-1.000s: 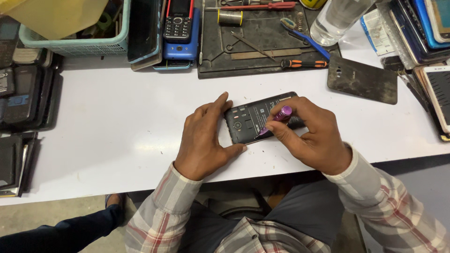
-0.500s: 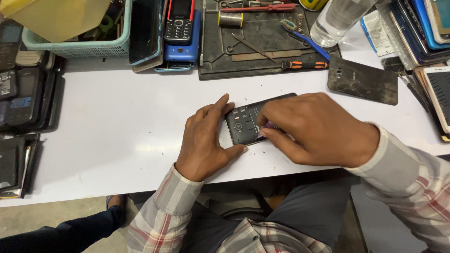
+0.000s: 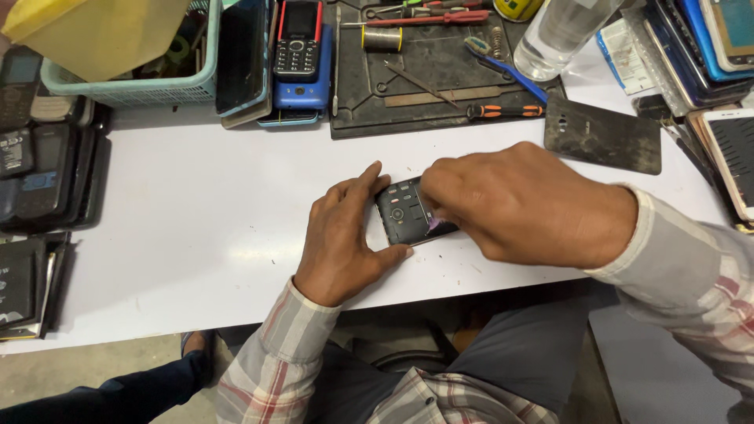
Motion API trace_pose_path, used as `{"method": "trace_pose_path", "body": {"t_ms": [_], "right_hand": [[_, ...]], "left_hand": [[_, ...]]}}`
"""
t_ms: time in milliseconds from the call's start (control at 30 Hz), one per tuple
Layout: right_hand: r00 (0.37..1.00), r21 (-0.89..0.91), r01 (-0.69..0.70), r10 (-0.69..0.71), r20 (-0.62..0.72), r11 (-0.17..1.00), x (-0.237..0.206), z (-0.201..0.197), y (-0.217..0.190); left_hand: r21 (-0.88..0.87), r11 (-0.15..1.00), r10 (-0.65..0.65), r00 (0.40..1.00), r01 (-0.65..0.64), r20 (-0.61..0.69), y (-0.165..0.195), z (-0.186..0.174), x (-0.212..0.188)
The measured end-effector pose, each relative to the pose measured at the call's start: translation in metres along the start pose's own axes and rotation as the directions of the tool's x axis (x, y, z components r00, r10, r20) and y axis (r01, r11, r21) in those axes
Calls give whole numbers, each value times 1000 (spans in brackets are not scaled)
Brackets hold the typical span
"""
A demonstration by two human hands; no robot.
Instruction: The person picks up a smartphone with a cracked screen, removes its back cover, and uses a purple pry tool to work around the rear panel. They then use a screwdriver to unscrew components and handle the phone's internal parts, turning the device over repeatedly while working on it.
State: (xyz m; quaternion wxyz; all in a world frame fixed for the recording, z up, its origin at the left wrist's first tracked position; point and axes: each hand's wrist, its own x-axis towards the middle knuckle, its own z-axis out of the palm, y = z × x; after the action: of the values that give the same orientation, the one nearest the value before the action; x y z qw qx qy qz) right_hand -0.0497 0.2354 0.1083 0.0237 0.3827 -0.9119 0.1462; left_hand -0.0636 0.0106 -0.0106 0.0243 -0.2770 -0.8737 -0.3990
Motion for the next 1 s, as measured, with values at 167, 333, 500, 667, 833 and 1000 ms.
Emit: {"method": "trace_pose_path", "body": {"t_ms": [167, 333, 500, 667, 833, 1000], "right_hand": [[999, -44, 35, -35, -11, 998, 1, 0, -4], [909, -438, -294, 390, 147, 849, 4, 1, -16], [914, -316, -251, 331, 234, 915, 4, -7, -13], [995, -21, 82, -81, 54, 996, 0, -7, -7], [990, -32, 31, -26, 140, 999, -3, 0, -8], [981, -306, -113, 155, 117, 945, -5, 2, -12]], "left_hand": [[-9, 1000, -8, 1000, 8, 1, 0, 1, 0], [-9, 1000, 0, 1000, 0, -8, -1, 1, -1], [1, 1000, -10, 1000, 10, 2, -1, 2, 0], [-2, 1000, -6, 1000, 6, 3, -1, 2, 0], [2, 1000, 10, 1000, -10, 0, 0, 1, 0], [-9, 1000, 1, 1000, -1, 2, 0, 1, -1]]}}
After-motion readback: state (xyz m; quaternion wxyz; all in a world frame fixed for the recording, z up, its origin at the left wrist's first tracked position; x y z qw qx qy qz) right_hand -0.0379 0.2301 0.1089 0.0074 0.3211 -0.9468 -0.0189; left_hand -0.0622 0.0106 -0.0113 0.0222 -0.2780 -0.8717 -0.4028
